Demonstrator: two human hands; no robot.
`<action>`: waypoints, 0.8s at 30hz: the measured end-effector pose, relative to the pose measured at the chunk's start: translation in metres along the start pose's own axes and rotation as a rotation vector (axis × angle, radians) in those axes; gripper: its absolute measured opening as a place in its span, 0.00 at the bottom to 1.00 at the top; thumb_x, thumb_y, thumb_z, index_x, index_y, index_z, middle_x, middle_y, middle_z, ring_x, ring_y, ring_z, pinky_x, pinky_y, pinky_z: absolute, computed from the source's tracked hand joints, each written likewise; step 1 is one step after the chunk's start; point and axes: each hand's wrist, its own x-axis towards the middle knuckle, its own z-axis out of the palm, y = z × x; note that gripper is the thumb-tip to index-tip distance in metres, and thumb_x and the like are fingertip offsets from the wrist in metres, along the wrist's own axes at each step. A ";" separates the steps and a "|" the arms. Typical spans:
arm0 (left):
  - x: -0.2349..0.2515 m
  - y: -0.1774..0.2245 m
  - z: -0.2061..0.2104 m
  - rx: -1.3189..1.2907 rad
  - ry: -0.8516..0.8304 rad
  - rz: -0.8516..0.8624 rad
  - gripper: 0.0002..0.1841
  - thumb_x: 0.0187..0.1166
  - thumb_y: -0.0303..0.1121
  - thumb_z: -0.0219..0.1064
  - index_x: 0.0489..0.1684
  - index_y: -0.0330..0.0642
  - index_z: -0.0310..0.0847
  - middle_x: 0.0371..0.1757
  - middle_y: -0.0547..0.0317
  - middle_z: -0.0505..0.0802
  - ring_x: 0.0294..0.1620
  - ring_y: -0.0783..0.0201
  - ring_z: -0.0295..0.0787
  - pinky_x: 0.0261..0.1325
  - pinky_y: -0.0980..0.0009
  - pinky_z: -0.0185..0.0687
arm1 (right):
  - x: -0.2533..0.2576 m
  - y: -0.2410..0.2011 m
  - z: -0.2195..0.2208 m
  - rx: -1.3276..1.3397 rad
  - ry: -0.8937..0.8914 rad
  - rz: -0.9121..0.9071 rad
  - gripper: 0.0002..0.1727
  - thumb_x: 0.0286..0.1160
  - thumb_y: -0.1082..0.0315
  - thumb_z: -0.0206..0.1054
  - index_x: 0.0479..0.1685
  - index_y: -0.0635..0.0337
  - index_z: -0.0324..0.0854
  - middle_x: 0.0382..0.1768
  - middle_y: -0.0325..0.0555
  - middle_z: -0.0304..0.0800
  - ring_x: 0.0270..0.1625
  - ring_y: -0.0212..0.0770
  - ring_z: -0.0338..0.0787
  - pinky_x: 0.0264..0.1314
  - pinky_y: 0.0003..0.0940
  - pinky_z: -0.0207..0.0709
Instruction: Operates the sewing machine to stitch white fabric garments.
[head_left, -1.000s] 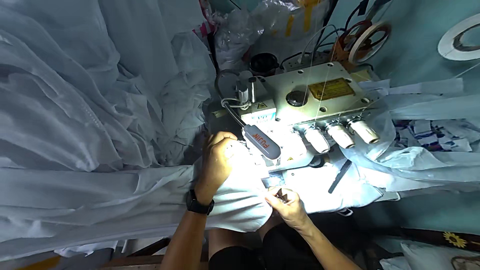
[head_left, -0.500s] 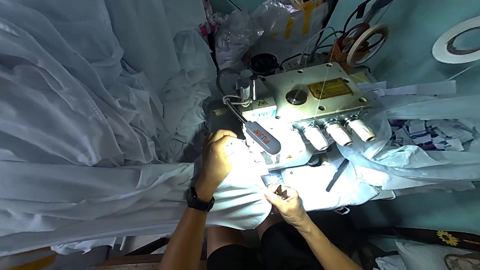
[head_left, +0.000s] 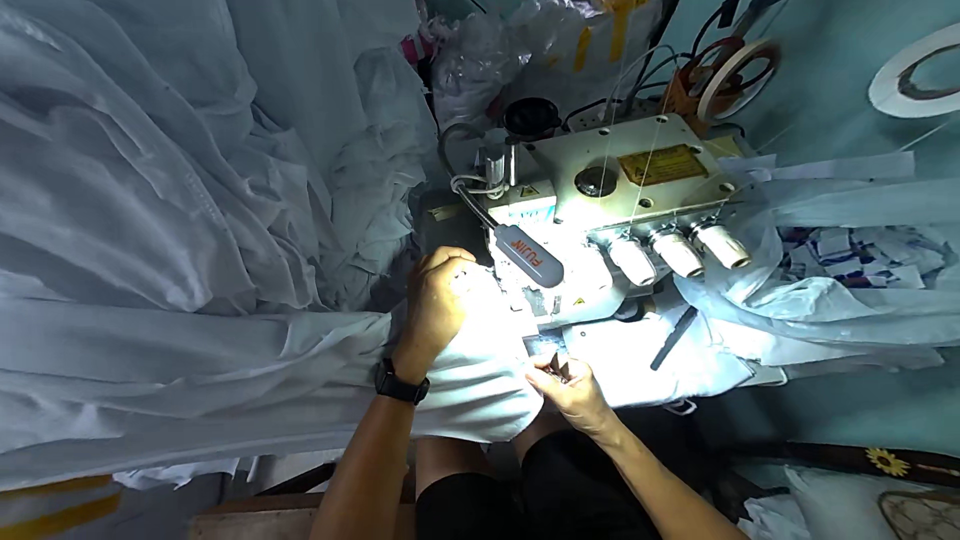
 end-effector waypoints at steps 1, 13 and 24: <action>0.000 0.004 -0.005 0.006 -0.050 -0.021 0.07 0.68 0.19 0.69 0.39 0.33 0.90 0.57 0.47 0.91 0.59 0.51 0.86 0.64 0.48 0.76 | -0.001 -0.004 0.000 -0.033 -0.040 -0.009 0.06 0.72 0.75 0.67 0.34 0.58 0.90 0.31 0.25 0.92 0.35 0.13 0.86 0.42 0.12 0.80; 0.025 0.034 -0.011 0.155 -0.117 -0.012 0.02 0.72 0.20 0.69 0.37 0.30 0.84 0.41 0.41 0.89 0.43 0.50 0.87 0.52 0.53 0.76 | 0.000 -0.043 0.004 -0.179 0.031 -0.170 0.08 0.69 0.75 0.68 0.23 0.62 0.82 0.22 0.28 0.81 0.29 0.10 0.76 0.34 0.05 0.69; 0.027 0.043 -0.012 0.168 -0.048 0.056 0.02 0.71 0.19 0.70 0.35 0.28 0.86 0.37 0.41 0.90 0.43 0.53 0.88 0.55 0.56 0.74 | -0.001 -0.039 0.011 -0.150 0.059 -0.143 0.10 0.70 0.75 0.68 0.20 0.62 0.81 0.19 0.28 0.78 0.26 0.10 0.73 0.30 0.05 0.66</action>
